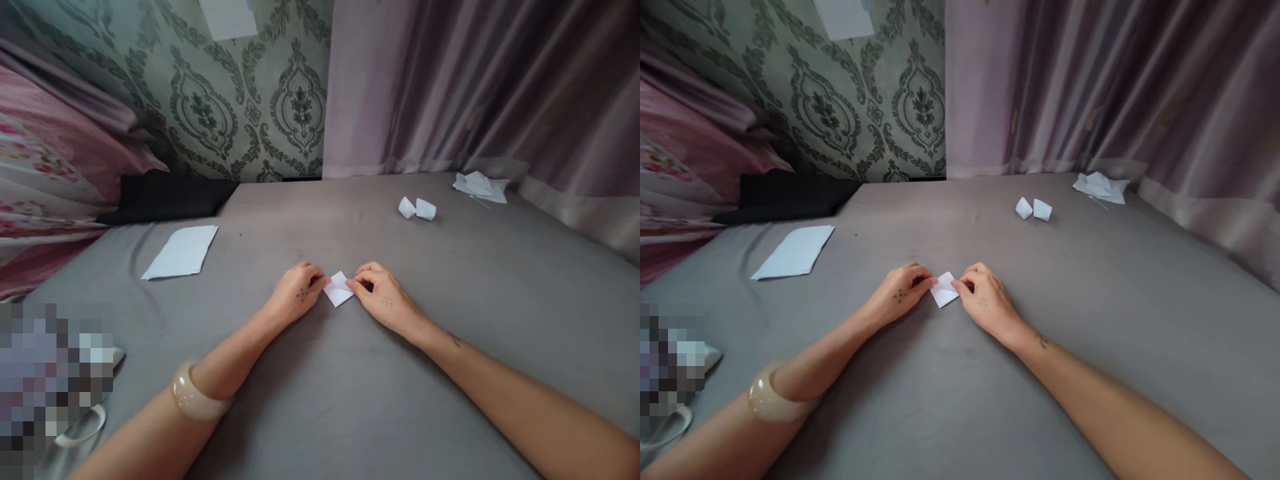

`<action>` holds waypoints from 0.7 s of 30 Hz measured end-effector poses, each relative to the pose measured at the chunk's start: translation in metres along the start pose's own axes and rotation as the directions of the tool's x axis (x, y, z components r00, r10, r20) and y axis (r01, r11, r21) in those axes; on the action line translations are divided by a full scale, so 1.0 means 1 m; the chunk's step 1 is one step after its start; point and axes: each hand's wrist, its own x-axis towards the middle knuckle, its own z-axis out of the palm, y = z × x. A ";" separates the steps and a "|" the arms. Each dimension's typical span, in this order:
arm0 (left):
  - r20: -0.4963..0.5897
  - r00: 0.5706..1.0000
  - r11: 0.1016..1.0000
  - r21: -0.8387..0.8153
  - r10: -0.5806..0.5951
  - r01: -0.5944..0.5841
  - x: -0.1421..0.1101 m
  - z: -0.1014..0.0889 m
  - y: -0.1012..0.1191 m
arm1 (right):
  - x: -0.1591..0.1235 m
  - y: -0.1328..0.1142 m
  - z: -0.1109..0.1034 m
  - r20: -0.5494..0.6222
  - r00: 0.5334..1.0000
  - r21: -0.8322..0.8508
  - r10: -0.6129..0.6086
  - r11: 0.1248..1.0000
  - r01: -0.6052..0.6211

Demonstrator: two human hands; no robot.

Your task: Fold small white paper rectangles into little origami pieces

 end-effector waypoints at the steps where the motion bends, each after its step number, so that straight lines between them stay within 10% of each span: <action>1: -0.004 1.000 1.000 0.007 0.004 -0.004 0.000 0.000 0.000 | 0.000 0.000 0.001 -0.004 1.000 -0.020 -0.008 1.000 0.007; 9: 0.011 0.999 0.998 0.036 0.044 -0.044 0.003 0.004 -0.004 | -0.003 0.000 0.008 -0.023 0.994 -0.235 -0.106 0.967 0.098; 21: 0.071 0.997 0.999 -0.004 0.033 -0.033 0.006 0.002 -0.005 | 0.002 -0.003 0.003 0.010 1.000 -0.137 -0.006 0.991 0.007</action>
